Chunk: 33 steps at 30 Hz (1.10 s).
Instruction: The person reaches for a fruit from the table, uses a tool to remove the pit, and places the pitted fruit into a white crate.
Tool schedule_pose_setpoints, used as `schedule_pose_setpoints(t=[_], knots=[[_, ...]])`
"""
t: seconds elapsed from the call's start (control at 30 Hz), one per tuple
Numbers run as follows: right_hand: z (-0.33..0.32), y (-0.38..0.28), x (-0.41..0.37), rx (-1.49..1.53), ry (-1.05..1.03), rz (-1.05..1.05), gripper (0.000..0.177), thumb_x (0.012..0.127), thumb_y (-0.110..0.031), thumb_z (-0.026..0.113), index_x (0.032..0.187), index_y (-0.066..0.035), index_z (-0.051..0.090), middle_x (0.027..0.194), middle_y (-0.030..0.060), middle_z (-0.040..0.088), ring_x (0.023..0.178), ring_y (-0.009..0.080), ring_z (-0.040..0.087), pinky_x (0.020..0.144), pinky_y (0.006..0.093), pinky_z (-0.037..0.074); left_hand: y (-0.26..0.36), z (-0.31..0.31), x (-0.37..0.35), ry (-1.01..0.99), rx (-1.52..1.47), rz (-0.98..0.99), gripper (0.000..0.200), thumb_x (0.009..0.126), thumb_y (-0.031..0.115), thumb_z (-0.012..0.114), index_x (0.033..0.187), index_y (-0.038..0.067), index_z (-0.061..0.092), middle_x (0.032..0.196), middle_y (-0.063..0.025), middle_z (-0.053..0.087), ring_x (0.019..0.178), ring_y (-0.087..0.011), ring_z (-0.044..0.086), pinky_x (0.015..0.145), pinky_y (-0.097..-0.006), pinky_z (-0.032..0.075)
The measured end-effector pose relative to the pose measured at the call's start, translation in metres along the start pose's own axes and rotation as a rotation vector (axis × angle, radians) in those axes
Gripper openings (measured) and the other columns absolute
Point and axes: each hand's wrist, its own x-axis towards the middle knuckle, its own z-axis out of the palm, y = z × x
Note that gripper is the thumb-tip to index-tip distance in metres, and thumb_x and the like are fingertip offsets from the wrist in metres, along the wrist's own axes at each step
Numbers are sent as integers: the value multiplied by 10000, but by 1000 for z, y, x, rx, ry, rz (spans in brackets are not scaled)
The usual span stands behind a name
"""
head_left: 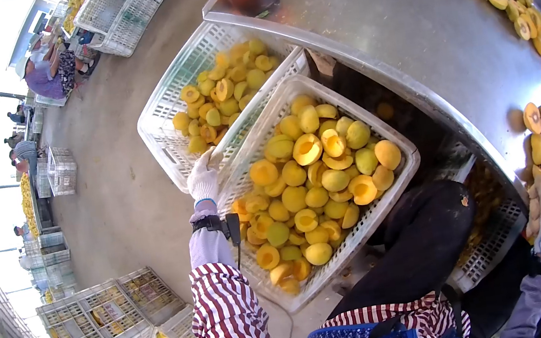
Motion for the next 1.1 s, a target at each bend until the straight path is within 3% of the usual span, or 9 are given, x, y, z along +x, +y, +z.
schedule_pose_setpoints(t=[0.03, 0.17, 0.27, 0.4, 0.57, 0.7, 0.83, 0.93, 1.1], knots=[[3, -2, -4, 16, -1, -7, 337, 960, -409, 607, 775, -140, 523, 467, -95, 389, 282, 31, 259, 261, 197, 200, 10, -8, -3, -47, -32, -73, 310, 929, 353, 636, 1167, 170, 710, 1116, -144, 697, 1011, -302, 664, 913, -398, 502], [1, -4, -5, -85, 2, -1, 345, 996, -418, 551, 783, -149, 513, 469, -78, 366, 289, 40, 262, 265, 218, 206, 36, 9, -9, 339, -5, 182, 401, 899, 391, 657, 1183, 111, 695, 1179, -177, 670, 1055, -370, 637, 942, -437, 487], [6, -10, -11, -41, -2, -19, 357, 1001, -415, 538, 779, -137, 502, 471, -72, 356, 290, 43, 257, 264, 222, 208, 115, 3, -30, -130, -1, 59, 469, 853, 414, 689, 1205, 104, 673, 1151, -178, 677, 1053, -376, 637, 930, -455, 489], [3, -1, -2, -74, 25, -13, 372, 1006, -406, 526, 770, -121, 490, 471, -72, 351, 285, 46, 250, 257, 225, 207, 103, 27, 6, -327, 235, -72, 459, 841, 461, 671, 1139, 112, 649, 1070, -192, 687, 1037, -375, 647, 876, -479, 507], [4, 1, 1, 23, -11, 8, 333, 969, -367, 560, 757, -120, 489, 477, -69, 371, 282, 39, 258, 254, 217, 205, 111, 34, 1, -191, 310, -60, 439, 830, 497, 662, 1010, 97, 662, 1000, -201, 699, 996, -384, 662, 853, -492, 514], [8, -19, -14, 55, -56, 77, 288, 940, -309, 577, 745, -130, 464, 496, -70, 379, 298, 33, 273, 257, 222, 200, 129, 18, -5, -301, 262, -132, 443, 827, 484, 675, 990, 72, 677, 993, -202, 701, 987, -392, 659, 837, -479, 508], [9, -5, -5, 87, 6, 55, 282, 981, -309, 542, 775, -125, 488, 510, -69, 403, 301, 25, 278, 260, 198, 197, 133, 8, -42, -77, 74, -15, 436, 803, 451, 701, 1029, 79, 683, 959, -200, 695, 940, -375, 658, 818, -471, 505], [15, -5, 2, 87, -38, -1, 287, 976, -321, 547, 773, -131, 479, 513, -73, 390, 302, 22, 269, 262, 194, 197, 82, 49, -18, -89, 236, -12, 464, 803, 478, 694, 1024, 72, 663, 950, -197, 693, 936, -384, 654, 818, -477, 503], [20, -22, -9, 30, -35, 86, 280, 945, -318, 554, 754, -136, 456, 494, -63, 362, 303, 25, 254, 268, 203, 187, 98, 39, -15, -175, 260, -43, 478, 808, 490, 680, 988, 49, 637, 980, -227, 685, 977, -408, 645, 845, -485, 501]])
